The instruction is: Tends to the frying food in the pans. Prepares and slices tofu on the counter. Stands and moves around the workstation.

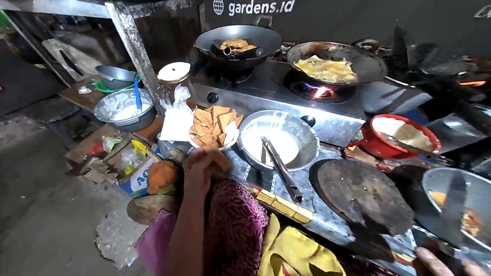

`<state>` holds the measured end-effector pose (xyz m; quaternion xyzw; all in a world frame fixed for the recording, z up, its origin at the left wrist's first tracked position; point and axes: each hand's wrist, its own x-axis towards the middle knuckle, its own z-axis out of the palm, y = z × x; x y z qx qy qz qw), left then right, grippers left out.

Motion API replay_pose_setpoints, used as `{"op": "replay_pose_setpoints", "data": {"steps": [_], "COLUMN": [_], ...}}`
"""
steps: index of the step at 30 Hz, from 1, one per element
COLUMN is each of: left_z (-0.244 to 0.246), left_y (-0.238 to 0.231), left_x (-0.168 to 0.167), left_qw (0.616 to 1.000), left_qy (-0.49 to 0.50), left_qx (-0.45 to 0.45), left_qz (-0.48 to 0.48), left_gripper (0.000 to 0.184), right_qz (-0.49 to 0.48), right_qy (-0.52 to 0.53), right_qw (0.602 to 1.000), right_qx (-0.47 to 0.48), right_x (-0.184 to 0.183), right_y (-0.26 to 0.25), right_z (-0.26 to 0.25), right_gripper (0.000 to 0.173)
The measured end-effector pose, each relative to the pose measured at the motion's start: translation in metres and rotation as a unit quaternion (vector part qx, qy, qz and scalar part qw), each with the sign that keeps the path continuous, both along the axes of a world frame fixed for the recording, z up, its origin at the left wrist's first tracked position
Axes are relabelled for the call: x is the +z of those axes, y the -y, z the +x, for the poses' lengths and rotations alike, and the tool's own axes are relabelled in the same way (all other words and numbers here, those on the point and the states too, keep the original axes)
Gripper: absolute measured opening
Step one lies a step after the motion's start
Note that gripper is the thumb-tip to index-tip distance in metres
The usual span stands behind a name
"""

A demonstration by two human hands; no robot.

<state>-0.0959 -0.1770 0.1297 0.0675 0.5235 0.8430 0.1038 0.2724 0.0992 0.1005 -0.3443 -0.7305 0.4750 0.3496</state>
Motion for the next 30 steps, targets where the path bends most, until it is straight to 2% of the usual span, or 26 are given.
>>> {"op": "replay_pose_setpoints", "data": {"steps": [2,4,6,8,9,12,14,21,25,30], "left_z": [0.012,0.024,0.046,0.074,0.089,0.124,0.137,0.138,0.140,0.140], "left_y": [0.011,0.007,-0.012,-0.035,-0.049,-0.093,-0.118,-0.166,-0.166,-0.161], "left_x": [-0.007,-0.017,-0.018,-0.016,-0.015,-0.028,-0.032,-0.049,-0.062,-0.067], "left_qw": [0.974,0.899,0.836,0.817,0.819,0.858,0.879,0.920,0.930,0.926], "left_qy": [-0.083,-0.205,-0.256,-0.223,-0.175,-0.004,0.050,0.000,-0.014,-0.036], "left_qx": [-0.200,-0.381,-0.482,-0.521,-0.528,-0.493,-0.445,-0.336,-0.310,-0.316], "left_qz": [-0.068,-0.068,-0.062,-0.109,-0.141,-0.142,-0.165,-0.202,-0.194,-0.202], "left_gripper": [0.017,0.016,0.017,0.017,0.016,0.015,0.019,0.029,0.032,0.035], "right_qz": [-0.003,0.001,0.016,0.024,0.029,0.034,0.054,0.193,0.199,0.206], "right_qy": [0.011,0.033,0.071,0.105,0.112,0.103,0.114,0.146,0.139,0.160], "right_qw": [1.000,0.999,0.997,0.994,0.993,0.993,0.990,0.962,0.960,0.956], "right_qx": [0.010,0.033,0.038,0.029,0.029,0.049,0.064,0.128,0.139,0.134], "right_x": [-0.008,-0.014,-0.013,-0.010,-0.010,-0.011,-0.009,-0.024,-0.034,-0.035], "right_y": [0.006,0.014,0.028,0.042,0.048,0.059,0.064,0.066,0.070,0.071], "right_z": [0.011,0.024,0.032,0.036,0.038,0.042,0.040,0.025,0.010,-0.001], "right_gripper": [0.014,0.017,0.019,0.028,0.032,0.043,0.045,0.043,0.043,0.044]}}
